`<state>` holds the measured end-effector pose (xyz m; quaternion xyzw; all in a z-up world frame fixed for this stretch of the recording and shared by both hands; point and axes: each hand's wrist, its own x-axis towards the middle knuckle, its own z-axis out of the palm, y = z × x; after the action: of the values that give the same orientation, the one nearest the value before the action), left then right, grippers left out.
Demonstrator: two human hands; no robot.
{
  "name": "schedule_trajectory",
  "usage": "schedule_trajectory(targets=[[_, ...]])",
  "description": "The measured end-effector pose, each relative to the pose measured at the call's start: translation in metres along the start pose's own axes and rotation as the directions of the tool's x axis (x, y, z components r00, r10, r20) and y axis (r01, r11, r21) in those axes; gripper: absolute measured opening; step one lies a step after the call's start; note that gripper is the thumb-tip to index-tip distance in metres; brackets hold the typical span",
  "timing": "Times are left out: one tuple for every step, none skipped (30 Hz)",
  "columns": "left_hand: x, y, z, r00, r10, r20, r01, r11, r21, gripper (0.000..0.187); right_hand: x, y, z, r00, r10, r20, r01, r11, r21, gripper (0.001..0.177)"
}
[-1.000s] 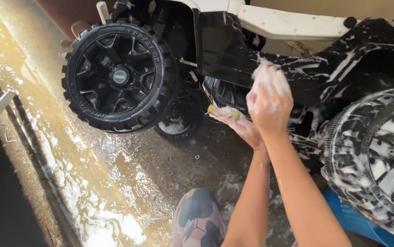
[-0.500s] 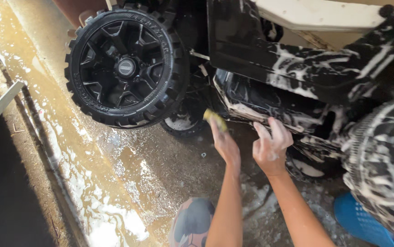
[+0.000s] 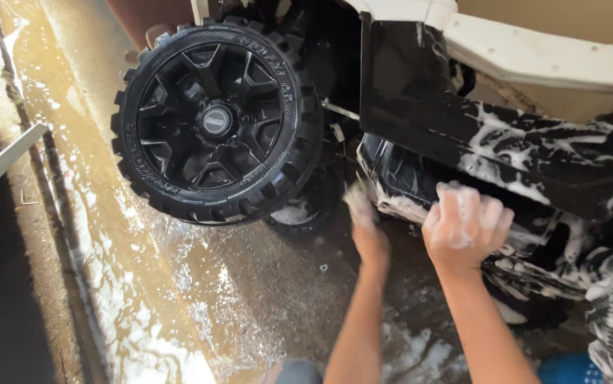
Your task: The person scrubs a black and white toy vehicle with a yellow sponge, applying soap to the wheels and body. They rinse the sponge in a bucket and continue scrubbing different parts of the vehicle.
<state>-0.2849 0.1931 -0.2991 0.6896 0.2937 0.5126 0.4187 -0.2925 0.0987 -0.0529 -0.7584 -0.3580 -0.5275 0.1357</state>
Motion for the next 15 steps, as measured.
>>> schedule_trajectory(targets=[[-0.017,0.013,-0.005,0.993,-0.104,0.057,0.106,0.993,-0.043,0.081,-0.003,-0.001,-0.002,1.000,-0.002,0.008,0.002,1.000,0.007,0.015],[-0.016,0.022,-0.006,0.992,-0.105,0.064,0.109,0.992,-0.063,0.084,-0.002,-0.001,-0.001,1.000,-0.005,0.007,0.005,1.000,0.012,0.017],[-0.010,0.029,-0.008,0.992,-0.105,0.071,0.111,0.990,-0.083,0.088,-0.001,0.000,-0.001,1.000,-0.008,0.004,0.008,1.000,0.027,0.013],[-0.004,0.035,-0.011,0.990,-0.110,0.083,0.118,0.988,-0.103,0.092,-0.002,0.001,-0.003,1.000,-0.009,0.006,0.009,0.999,0.038,0.010],[0.012,0.036,-0.013,1.000,-0.003,0.007,0.004,0.998,-0.067,0.085,-0.004,0.003,-0.004,1.000,-0.011,0.008,0.010,0.999,0.050,0.009],[0.030,0.035,-0.014,0.993,0.097,-0.065,-0.099,0.995,-0.021,0.079,-0.006,0.005,-0.006,1.000,-0.005,0.015,0.004,0.996,0.089,0.010],[0.042,0.036,-0.013,0.998,0.057,-0.036,-0.053,0.993,0.105,0.069,-0.009,0.007,-0.007,1.000,0.001,0.021,-0.004,0.992,0.129,0.014],[0.047,0.039,-0.011,1.000,0.019,-0.010,-0.017,0.973,0.231,0.059,-0.012,0.007,-0.006,1.000,0.012,0.023,-0.016,0.986,0.167,0.019],[0.045,0.044,-0.008,0.998,-0.023,-0.065,0.029,0.995,0.096,0.061,-0.016,0.007,-0.007,1.000,-0.001,0.027,-0.005,0.974,0.224,0.016],[0.038,0.050,-0.004,0.991,-0.074,-0.113,0.070,0.997,-0.042,0.064,-0.023,0.006,-0.008,0.999,-0.013,0.030,0.004,0.959,0.282,0.013],[0.023,0.059,0.000,0.979,-0.132,-0.154,0.103,0.978,-0.181,0.067,-0.031,0.006,-0.009,0.999,-0.025,0.032,0.013,0.941,0.338,0.010],[0.004,0.071,0.005,0.947,-0.314,-0.067,0.288,0.923,-0.255,0.064,-0.040,0.003,-0.009,1.000,-0.023,-0.021,0.029,0.923,0.384,0.012],[-0.019,0.083,0.008,0.877,-0.480,0.031,0.465,0.829,-0.309,0.063,-0.054,-0.003,-0.010,0.997,-0.017,-0.074,0.047,0.902,0.429,0.014],[-0.031,0.088,0.010,0.837,-0.533,0.123,0.482,0.613,-0.626,0.059,-0.069,-0.006,-0.010,0.992,-0.010,-0.128,0.070,0.880,0.471,0.017],[-0.039,0.090,0.011,0.803,-0.549,0.231,0.446,0.297,-0.844,0.056,-0.086,-0.005,-0.010,0.995,0.072,-0.072,-0.030,0.884,0.467,0.017]])
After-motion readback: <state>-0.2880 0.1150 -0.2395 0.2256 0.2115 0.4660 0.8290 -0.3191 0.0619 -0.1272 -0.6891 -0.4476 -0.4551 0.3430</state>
